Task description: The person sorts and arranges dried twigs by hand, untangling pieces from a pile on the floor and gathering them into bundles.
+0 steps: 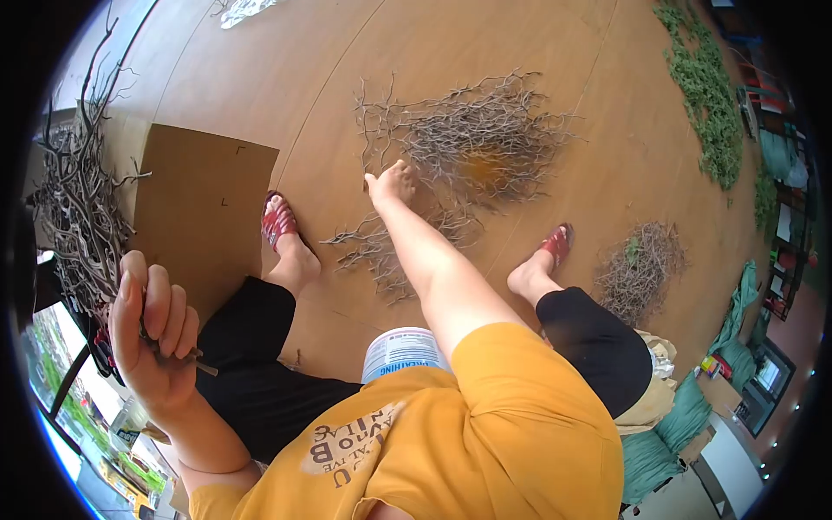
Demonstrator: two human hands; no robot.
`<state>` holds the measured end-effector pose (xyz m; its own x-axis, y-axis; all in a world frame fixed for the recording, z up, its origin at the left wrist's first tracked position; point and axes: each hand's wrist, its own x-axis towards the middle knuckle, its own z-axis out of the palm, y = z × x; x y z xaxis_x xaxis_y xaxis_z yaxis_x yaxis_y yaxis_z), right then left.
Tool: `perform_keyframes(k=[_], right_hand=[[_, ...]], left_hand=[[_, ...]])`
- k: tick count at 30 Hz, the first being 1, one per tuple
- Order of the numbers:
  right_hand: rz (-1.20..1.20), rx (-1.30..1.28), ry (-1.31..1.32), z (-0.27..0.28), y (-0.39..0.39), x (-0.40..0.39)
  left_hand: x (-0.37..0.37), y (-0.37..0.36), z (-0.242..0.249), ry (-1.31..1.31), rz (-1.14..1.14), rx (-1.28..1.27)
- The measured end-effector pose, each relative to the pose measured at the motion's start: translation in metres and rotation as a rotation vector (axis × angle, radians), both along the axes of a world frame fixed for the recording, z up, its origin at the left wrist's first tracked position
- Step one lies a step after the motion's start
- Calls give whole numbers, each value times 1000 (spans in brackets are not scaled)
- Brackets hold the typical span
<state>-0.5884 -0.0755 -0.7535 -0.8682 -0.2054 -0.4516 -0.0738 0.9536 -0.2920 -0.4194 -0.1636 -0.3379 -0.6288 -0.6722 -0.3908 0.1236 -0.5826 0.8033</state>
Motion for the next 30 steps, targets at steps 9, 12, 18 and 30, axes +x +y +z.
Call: perform_keyframes(k=[9, 12, 18, 30], right_hand=[[223, -854, -374, 62, 3, 6], [223, -1104, -514, 164, 32, 18], [225, -1367, -689, 311, 94, 37], [224, -1284, -104, 406, 219, 23]], left_hand=[[-17, -5, -11, -383, 167, -53], [-9, -5, -29, -388, 128, -21], [-27, 40, -37, -353, -328, 108], [-64, 152, -32, -187, -563, -123]])
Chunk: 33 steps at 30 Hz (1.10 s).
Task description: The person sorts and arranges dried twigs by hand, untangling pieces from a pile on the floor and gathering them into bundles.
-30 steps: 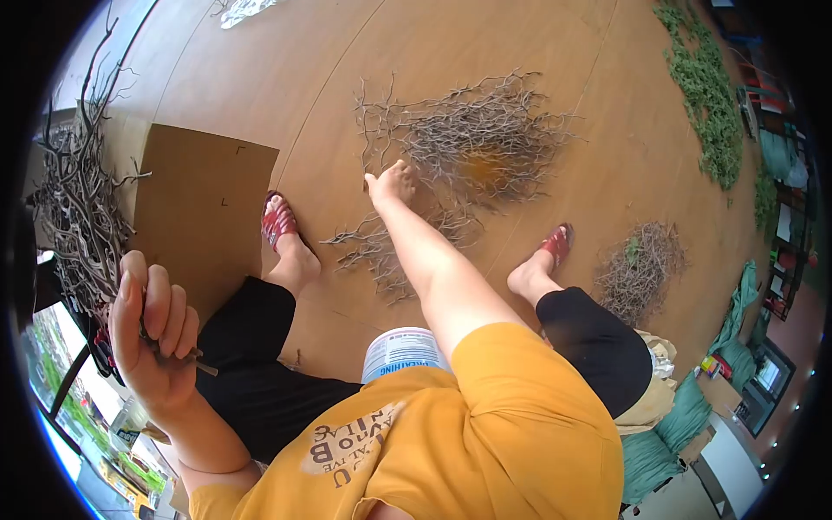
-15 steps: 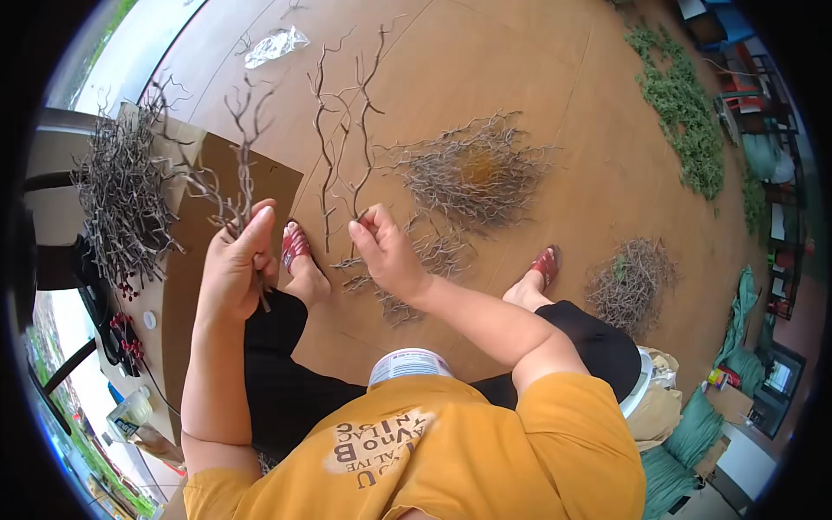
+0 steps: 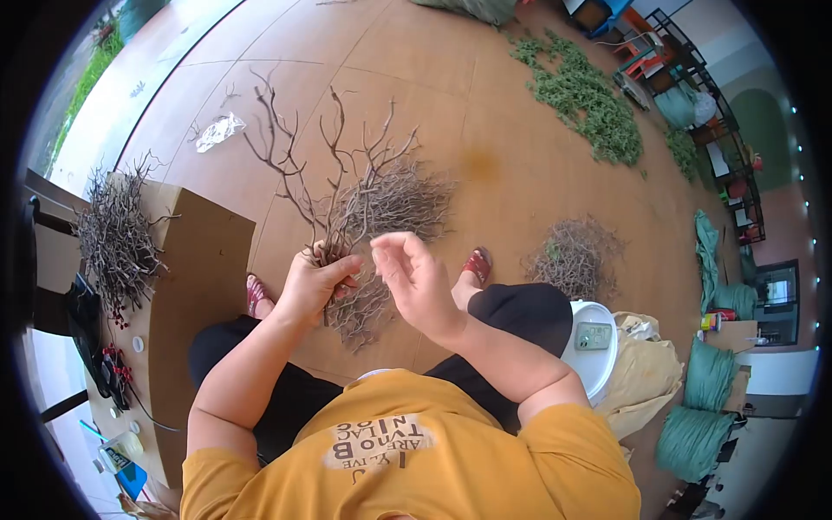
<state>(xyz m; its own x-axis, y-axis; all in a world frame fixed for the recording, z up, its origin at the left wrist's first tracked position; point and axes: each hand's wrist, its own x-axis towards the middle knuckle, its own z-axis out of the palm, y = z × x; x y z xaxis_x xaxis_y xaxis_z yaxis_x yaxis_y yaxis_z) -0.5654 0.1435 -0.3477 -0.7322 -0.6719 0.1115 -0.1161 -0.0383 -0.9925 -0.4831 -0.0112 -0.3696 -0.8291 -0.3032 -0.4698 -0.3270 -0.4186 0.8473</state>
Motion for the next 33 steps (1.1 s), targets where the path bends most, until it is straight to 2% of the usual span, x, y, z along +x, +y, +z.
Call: perform_keyframes(k=[2, 5, 8, 10, 11, 12, 13, 14, 15, 16, 17, 18, 20, 22, 24, 25, 27, 28, 29, 31, 33], right_hand=[[-68, -5, -265, 8, -6, -4], [-75, -73, -568, 4, -7, -14], [-79, -166, -884, -8, -6, -23], [-118, -179, -1172, -8, -1, -31], [54, -253, -1275, -12, 5, -35], [22, -233, -1277, -9, 7, -32], [-21, -333, -1283, -9, 21, -49], [-214, -435, -1138, -3, 39, -92], [-207, -600, -973, -14, 76, -142], [-475, -511, -768, 0, 96, -167], [-601, -354, -613, 7, 115, -193], [-711, -252, -457, 2, 137, -220], [-898, 71, -241, -40, 231, -321], [-1034, 542, 55, -69, 290, -374], [-1168, 1154, 154, -107, 351, -419], [-1097, 1164, 159, -128, 348, -422], [-958, 1167, 169, -161, 333, -430], [-835, 983, 14, -157, 274, -390], [-649, 913, 46, -173, 241, -368], [-363, 839, -3, -139, 138, -277], [10, 793, -21, -92, 82, -204]], left_hand=[[-1, 10, -2, -3, -85, -90], [0, 19, -19, 107, -160, -369], [1, 16, -7, 25, -224, -743], [5, 9, 1, -50, -357, -607], [5, 4, 22, -82, -422, -542], [7, -2, 38, -108, -487, -479], [13, -13, 45, -152, -450, -437], [19, -25, 45, -189, -410, -397], [26, -44, 36, -221, -299, -374], [30, -53, 52, -227, -141, -311], [34, -76, 34, -184, -27, -161], [33, -84, 26, -216, 131, -170], [31, -91, 23, -212, 239, -168], [28, -101, 4, -302, 230, -309], [22, -103, -19, -416, 133, -495], [23, -109, -63, -375, 54, -626], [19, -103, -122, -509, -102, -661], [22, -104, -164, -524, -201, -751], [29, -103, -210, -535, -307, -839], [64, -90, -304, -534, -197, -908], [83, -65, -346, -649, -184, -866]])
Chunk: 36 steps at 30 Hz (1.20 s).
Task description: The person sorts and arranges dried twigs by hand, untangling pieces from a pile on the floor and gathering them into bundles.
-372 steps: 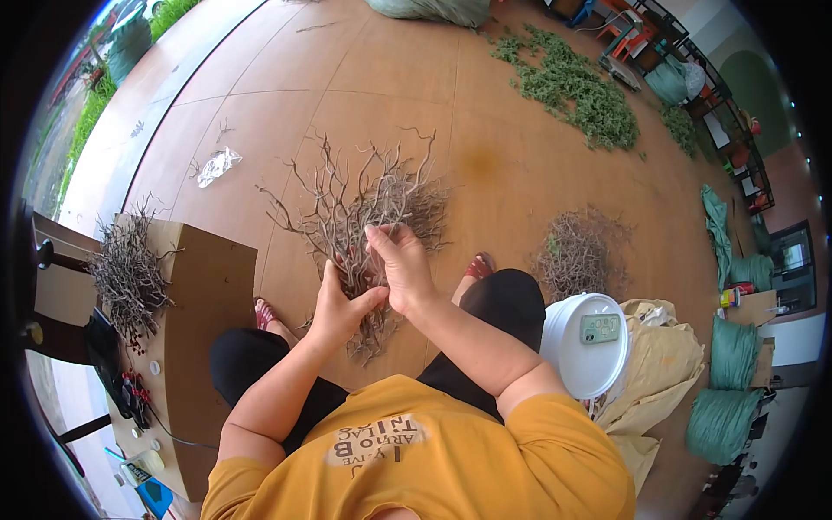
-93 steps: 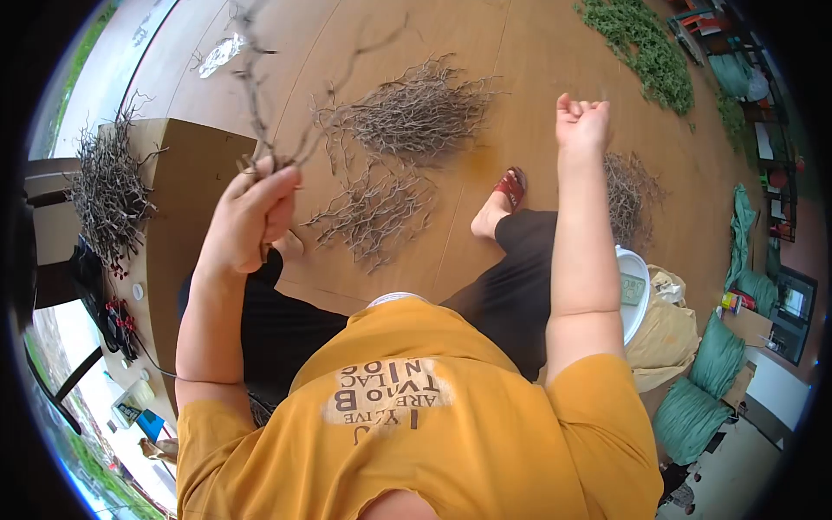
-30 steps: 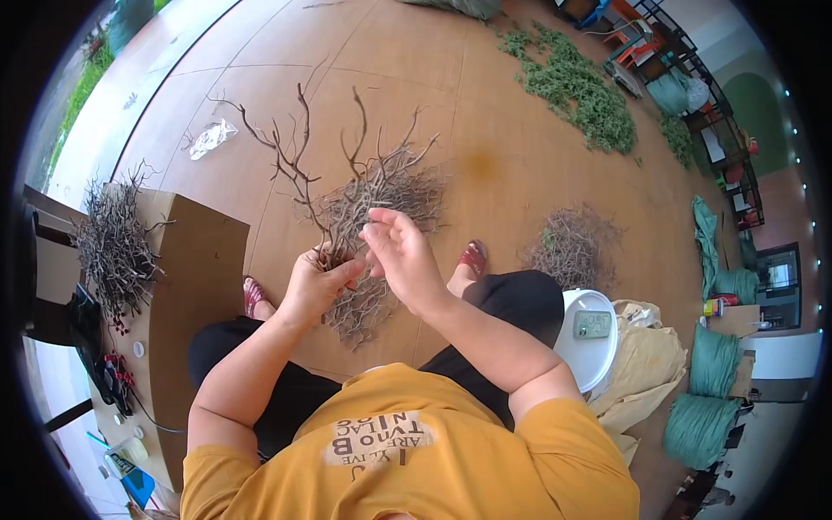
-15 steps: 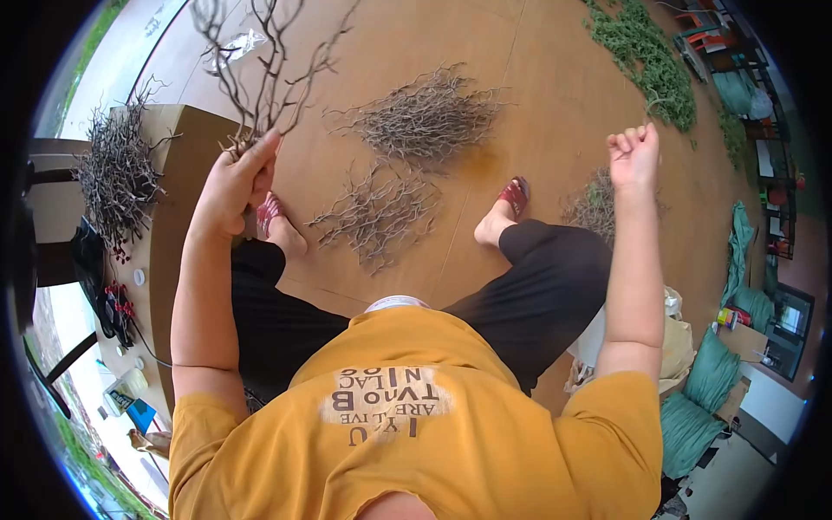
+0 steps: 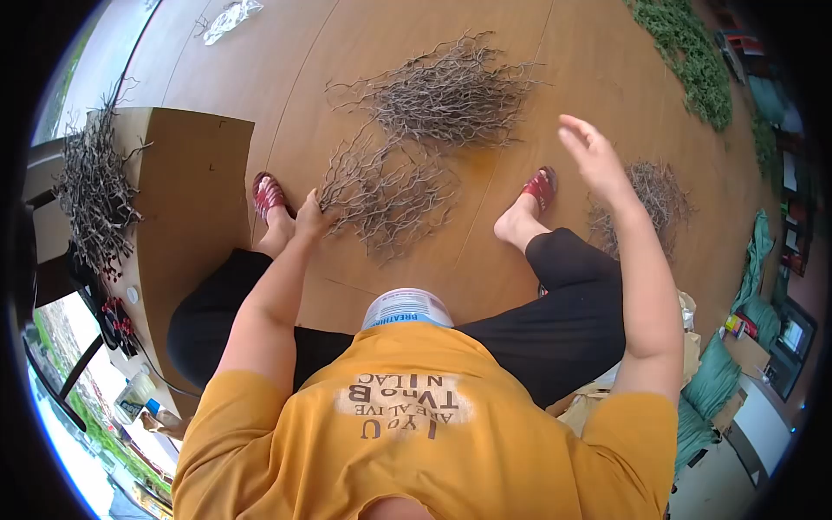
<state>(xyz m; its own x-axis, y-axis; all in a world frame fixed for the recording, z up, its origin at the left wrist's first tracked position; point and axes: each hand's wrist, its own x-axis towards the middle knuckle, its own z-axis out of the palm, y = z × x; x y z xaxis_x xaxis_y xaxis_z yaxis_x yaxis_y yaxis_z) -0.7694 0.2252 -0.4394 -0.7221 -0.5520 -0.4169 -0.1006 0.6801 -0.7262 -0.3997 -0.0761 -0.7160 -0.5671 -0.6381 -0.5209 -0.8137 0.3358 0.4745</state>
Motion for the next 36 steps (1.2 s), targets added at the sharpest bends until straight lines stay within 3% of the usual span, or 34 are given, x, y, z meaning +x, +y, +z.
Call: perform_keyframes(k=[2, 4, 5, 7, 10, 11, 13, 15, 18, 21, 25, 29, 32, 36], right_hand=[[338, -52, 50, 53, -23, 54], [475, -214, -49, 71, -20, 81], [446, -291, -137, 71, -20, 89], [85, -493, -375, 47, -29, 107], [-88, -246, -169, 12, -49, 103], [-95, -289, -220, 12, -53, 101], [-88, -380, -301, 18, -61, 90], [-65, -307, -245, 9, -62, 87], [46, -292, -252, -14, -55, 104], [132, -242, -353, -23, -53, 121], [232, -143, -576, -59, -45, 154], [328, 63, -763, -28, -46, 200], [60, -237, -1018, -12, -45, 227], [-290, -497, -1445, 19, -63, 225]], left_hand=[[14, 19, -29, -59, 26, -30], [22, 29, -48, -78, 13, -110], [24, 32, -51, -157, 0, -113], [25, 31, -48, -310, -14, -132], [35, 34, -46, -157, -114, -363], [37, 32, -50, -101, -164, -437], [30, 27, -64, -104, 30, -206], [15, 22, -62, -111, 154, 91], [1, 9, -29, -68, 223, 657], [-27, 4, 41, 84, 191, 749], [-51, 28, 180, 247, 379, 924], [-37, 34, 282, 324, 323, 922], [-20, 45, 334, 484, 380, 920], [-1, 62, 351, 630, 324, 1002]])
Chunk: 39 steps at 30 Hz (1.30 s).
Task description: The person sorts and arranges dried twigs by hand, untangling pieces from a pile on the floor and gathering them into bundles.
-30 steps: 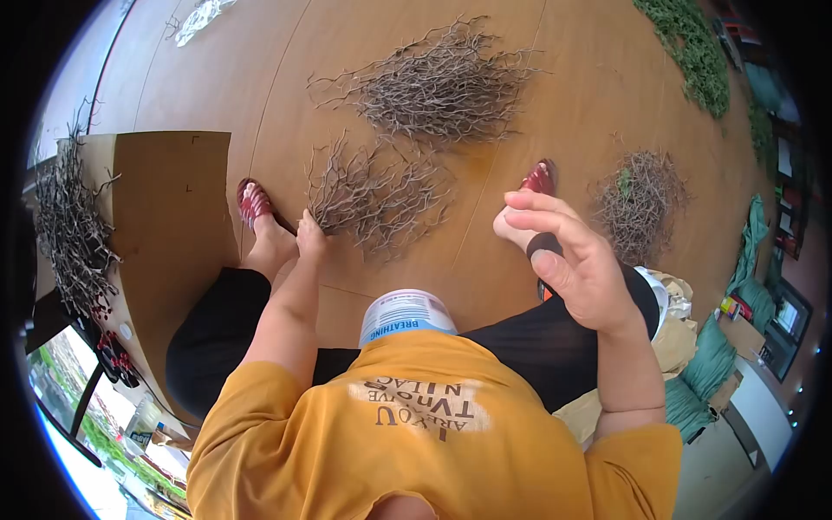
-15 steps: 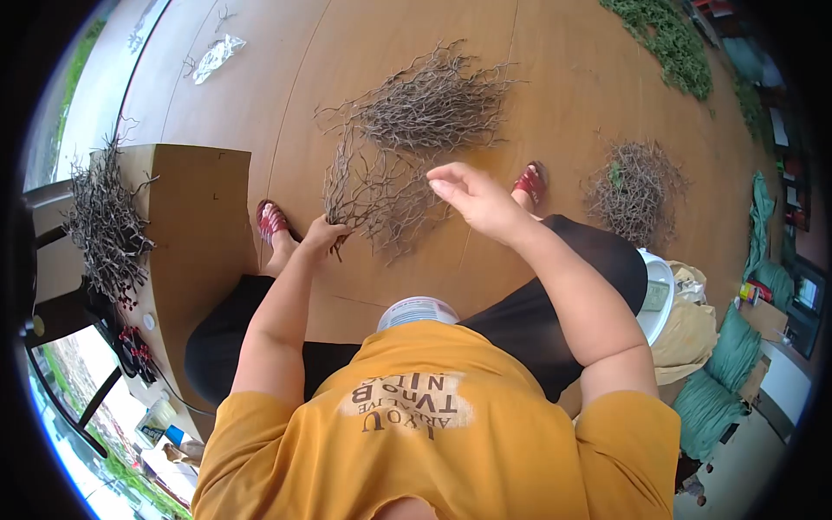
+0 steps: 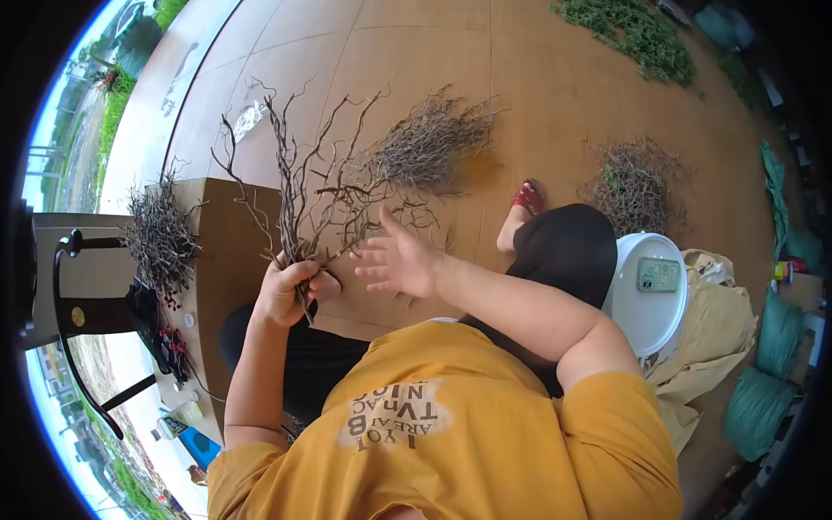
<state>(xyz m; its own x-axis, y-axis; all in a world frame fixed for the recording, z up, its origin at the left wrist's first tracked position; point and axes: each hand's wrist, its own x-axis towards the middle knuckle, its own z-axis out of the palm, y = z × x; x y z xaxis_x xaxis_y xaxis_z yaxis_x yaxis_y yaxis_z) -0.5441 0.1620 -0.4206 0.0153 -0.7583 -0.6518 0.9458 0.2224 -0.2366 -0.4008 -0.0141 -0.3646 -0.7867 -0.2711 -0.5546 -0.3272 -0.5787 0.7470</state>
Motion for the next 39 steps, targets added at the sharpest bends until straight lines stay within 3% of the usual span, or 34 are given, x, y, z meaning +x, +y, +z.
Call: perform_keyframes(k=[1, 4, 7, 11, 13, 17, 22, 24, 25, 26, 27, 29, 32, 39], right_hand=[[-92, -3, -99, 3, -6, -5], [-316, -211, -67, -24, -24, -24], [-414, -77, -29, -70, -43, -53], [-612, 388, 266, -131, -47, -72], [-702, 623, 241, -172, -31, -95], [-443, 602, 433, -204, -24, -101], [-187, 693, 651, -139, -37, -74], [-354, 510, 843, -173, -43, -73], [-437, 418, 938, -154, -42, -71], [-482, 252, 768, -134, -40, -67], [-519, 88, 597, -59, -35, -57], [-415, -350, 305, 16, -16, -53], [-375, -497, 176, 45, 6, -63], [-324, -584, 246, 45, 12, -78]], left_hand=[[0, 6, 5, -5, -33, 28], [-11, 40, 18, -86, -67, 61], [-9, 48, -6, -186, -248, 62], [-3, 47, 24, -233, -165, 12], [11, 36, 47, -181, -158, 75], [22, 27, 94, -63, -28, 28], [14, 5, 87, 39, 11, 31], [3, 1, 77, 51, 20, 19], [-4, 0, 73, 72, -9, 58], [-12, -1, 67, 94, -39, 99], [-20, -1, 62, 117, -69, 143], [-36, 2, 48, 45, -122, 121], [-58, 19, 39, -48, -212, 76], [-67, 34, 32, 52, -181, 11]])
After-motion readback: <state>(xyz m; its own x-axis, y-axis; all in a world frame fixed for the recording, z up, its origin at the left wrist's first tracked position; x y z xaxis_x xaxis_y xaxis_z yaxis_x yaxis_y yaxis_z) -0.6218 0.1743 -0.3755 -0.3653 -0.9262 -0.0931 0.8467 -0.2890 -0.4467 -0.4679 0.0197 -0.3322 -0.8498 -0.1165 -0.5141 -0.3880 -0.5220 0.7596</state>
